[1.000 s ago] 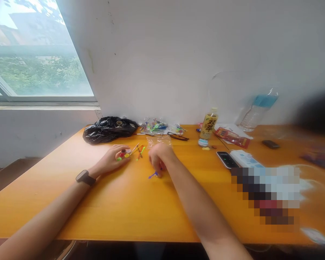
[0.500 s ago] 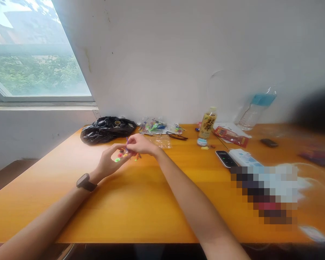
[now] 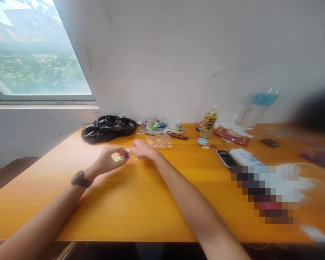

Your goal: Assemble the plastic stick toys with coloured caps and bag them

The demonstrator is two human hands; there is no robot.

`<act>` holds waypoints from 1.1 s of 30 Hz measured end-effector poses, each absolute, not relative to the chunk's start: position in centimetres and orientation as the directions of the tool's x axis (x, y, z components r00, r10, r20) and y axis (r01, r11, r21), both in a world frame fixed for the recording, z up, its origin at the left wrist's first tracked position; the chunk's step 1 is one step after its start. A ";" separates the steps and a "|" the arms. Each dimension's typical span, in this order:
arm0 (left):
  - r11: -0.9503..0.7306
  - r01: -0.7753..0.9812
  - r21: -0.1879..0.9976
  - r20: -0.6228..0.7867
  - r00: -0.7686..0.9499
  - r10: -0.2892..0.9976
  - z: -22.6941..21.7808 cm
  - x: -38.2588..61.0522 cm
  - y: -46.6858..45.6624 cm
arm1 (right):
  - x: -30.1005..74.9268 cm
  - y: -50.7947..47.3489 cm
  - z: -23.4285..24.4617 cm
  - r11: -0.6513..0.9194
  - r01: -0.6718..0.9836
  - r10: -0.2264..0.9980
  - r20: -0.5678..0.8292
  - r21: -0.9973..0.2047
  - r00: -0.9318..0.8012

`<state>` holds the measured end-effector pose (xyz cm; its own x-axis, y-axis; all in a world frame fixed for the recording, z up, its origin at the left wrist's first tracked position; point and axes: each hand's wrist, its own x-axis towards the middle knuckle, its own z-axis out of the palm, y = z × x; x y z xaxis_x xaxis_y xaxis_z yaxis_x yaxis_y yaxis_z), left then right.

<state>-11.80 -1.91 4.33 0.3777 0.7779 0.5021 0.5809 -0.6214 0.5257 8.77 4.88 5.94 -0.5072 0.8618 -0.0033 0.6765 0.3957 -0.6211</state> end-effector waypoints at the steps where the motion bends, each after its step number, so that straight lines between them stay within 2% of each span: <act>1: -0.621 0.605 0.499 0.461 0.422 0.781 4.4 -12.1 -1.8 | 8.9 5.1 5.6 0.386 0.697 0.873 -0.005 -0.604 -0.488; 6: -0.641 0.655 0.399 0.334 0.547 0.768 4.7 -13.4 -0.9 | 9.1 5.2 5.0 0.372 0.766 0.903 0.015 -0.524 -0.429; 14: -0.662 0.632 0.404 0.387 0.537 0.749 4.0 -13.5 -0.7 | 8.3 3.1 4.3 0.532 0.789 0.841 0.085 -0.308 -0.534; 21: -0.617 0.702 0.356 0.260 0.560 0.787 1.4 -13.7 0.5 | 8.7 3.9 4.4 0.504 0.733 0.840 0.060 -0.457 -0.540; 27: -0.631 0.668 0.394 0.287 0.563 0.775 1.4 -13.5 0.7 | 7.9 4.1 4.4 0.537 0.635 0.774 0.024 -0.555 -0.633; 33: -0.624 0.644 0.442 0.295 0.553 0.779 1.9 -13.1 0.3 | 7.9 4.7 4.3 0.431 0.602 0.830 0.033 -0.672 -0.557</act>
